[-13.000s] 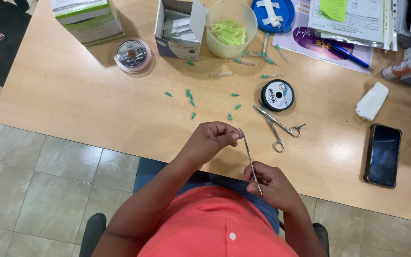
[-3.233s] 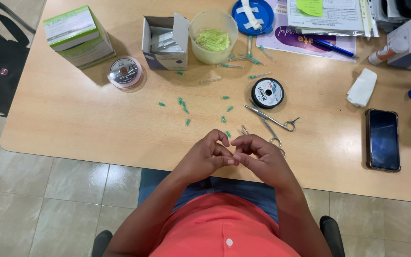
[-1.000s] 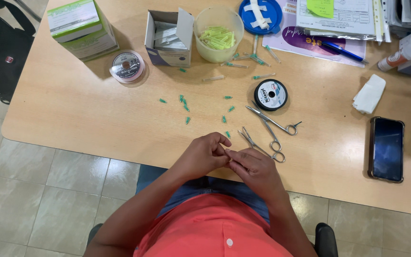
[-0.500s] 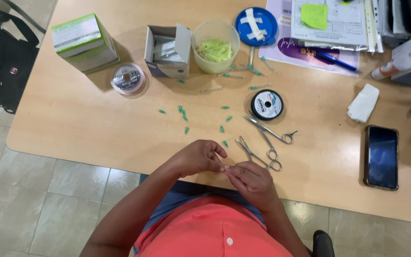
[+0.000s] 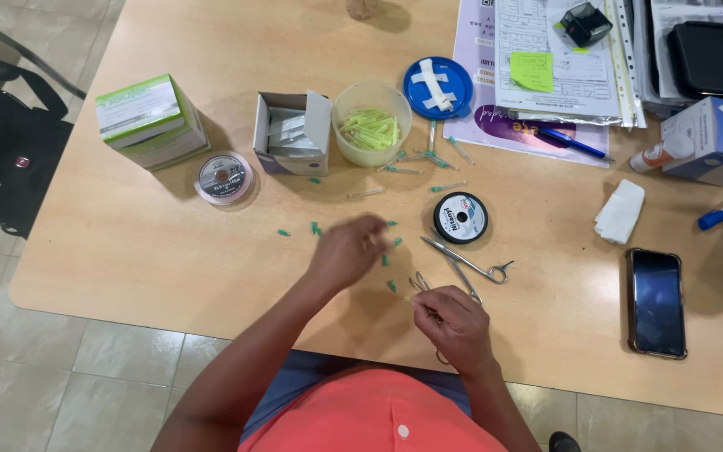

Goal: The person assembles small medical components on a table, using scissors and forceps to thread and cut a clear filament. They handle green plastic caps and syringe barrels, repeatedly threading the filament through the caps and trimming excess length. The workspace contains boxes, a spool of filament, and scattered components.

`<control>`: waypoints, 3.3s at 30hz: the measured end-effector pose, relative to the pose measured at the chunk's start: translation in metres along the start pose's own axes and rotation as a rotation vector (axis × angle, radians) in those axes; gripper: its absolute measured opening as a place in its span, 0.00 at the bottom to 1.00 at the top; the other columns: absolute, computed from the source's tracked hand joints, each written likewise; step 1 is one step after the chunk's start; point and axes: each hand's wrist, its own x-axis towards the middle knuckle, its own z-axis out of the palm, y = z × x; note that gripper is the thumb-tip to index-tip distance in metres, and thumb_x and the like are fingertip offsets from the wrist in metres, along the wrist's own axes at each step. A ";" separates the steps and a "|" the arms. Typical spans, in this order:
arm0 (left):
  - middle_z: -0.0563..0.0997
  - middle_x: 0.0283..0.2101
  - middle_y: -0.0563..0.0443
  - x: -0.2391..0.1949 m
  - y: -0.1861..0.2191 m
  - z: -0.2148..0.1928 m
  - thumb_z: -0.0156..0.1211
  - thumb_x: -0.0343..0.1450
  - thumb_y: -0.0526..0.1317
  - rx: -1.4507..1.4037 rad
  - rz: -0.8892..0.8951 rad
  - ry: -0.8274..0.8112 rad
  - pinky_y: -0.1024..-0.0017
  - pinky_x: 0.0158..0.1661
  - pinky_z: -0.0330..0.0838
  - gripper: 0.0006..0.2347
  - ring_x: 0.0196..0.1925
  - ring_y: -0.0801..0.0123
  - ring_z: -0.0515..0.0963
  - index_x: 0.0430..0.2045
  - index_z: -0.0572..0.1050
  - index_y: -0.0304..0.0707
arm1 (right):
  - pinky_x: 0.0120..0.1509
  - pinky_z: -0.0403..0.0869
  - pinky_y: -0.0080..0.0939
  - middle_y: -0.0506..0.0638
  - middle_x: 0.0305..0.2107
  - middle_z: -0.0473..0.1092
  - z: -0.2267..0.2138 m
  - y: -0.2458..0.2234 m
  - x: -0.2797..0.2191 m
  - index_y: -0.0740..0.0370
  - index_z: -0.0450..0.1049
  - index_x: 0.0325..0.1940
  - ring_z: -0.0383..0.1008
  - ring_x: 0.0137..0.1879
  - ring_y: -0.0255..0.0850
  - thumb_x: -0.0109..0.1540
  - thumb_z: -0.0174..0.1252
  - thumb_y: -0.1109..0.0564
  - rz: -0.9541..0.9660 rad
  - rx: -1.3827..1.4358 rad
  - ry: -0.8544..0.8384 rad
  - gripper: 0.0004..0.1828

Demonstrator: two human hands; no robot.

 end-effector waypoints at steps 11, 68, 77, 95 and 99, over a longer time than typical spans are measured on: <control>0.78 0.39 0.48 0.056 -0.045 0.031 0.57 0.68 0.32 0.456 0.430 0.402 0.59 0.44 0.66 0.11 0.43 0.52 0.75 0.41 0.79 0.42 | 0.29 0.71 0.35 0.50 0.23 0.76 -0.021 -0.007 0.006 0.62 0.82 0.31 0.73 0.26 0.36 0.57 0.67 0.66 0.236 0.092 0.126 0.02; 0.74 0.38 0.45 -0.105 0.041 -0.016 0.55 0.72 0.26 -0.127 0.692 0.181 0.62 0.43 0.75 0.09 0.42 0.51 0.79 0.43 0.78 0.34 | 0.34 0.78 0.43 0.55 0.25 0.78 -0.015 -0.038 0.021 0.62 0.86 0.41 0.81 0.28 0.48 0.55 0.73 0.61 0.196 0.175 0.011 0.10; 0.80 0.36 0.44 -0.105 0.039 -0.019 0.62 0.71 0.35 -0.670 0.268 -0.097 0.70 0.35 0.76 0.08 0.35 0.66 0.80 0.42 0.82 0.38 | 0.36 0.79 0.40 0.52 0.25 0.78 -0.015 -0.041 0.024 0.61 0.86 0.39 0.82 0.29 0.45 0.56 0.73 0.62 0.229 0.197 0.006 0.08; 0.80 0.23 0.48 -0.087 0.032 -0.007 0.73 0.62 0.37 -0.846 -0.169 -0.305 0.79 0.27 0.72 0.07 0.25 0.76 0.76 0.28 0.84 0.34 | 0.39 0.79 0.51 0.59 0.29 0.78 -0.013 -0.045 0.015 0.61 0.77 0.62 0.81 0.34 0.53 0.59 0.67 0.63 0.195 0.002 -0.204 0.25; 0.74 0.18 0.49 -0.084 0.032 -0.009 0.68 0.62 0.32 -1.055 -0.290 -0.319 0.79 0.24 0.71 0.05 0.23 0.73 0.74 0.26 0.82 0.29 | 0.43 0.82 0.48 0.57 0.32 0.80 -0.025 -0.055 0.024 0.61 0.72 0.66 0.85 0.35 0.48 0.54 0.73 0.61 0.402 0.185 -0.249 0.36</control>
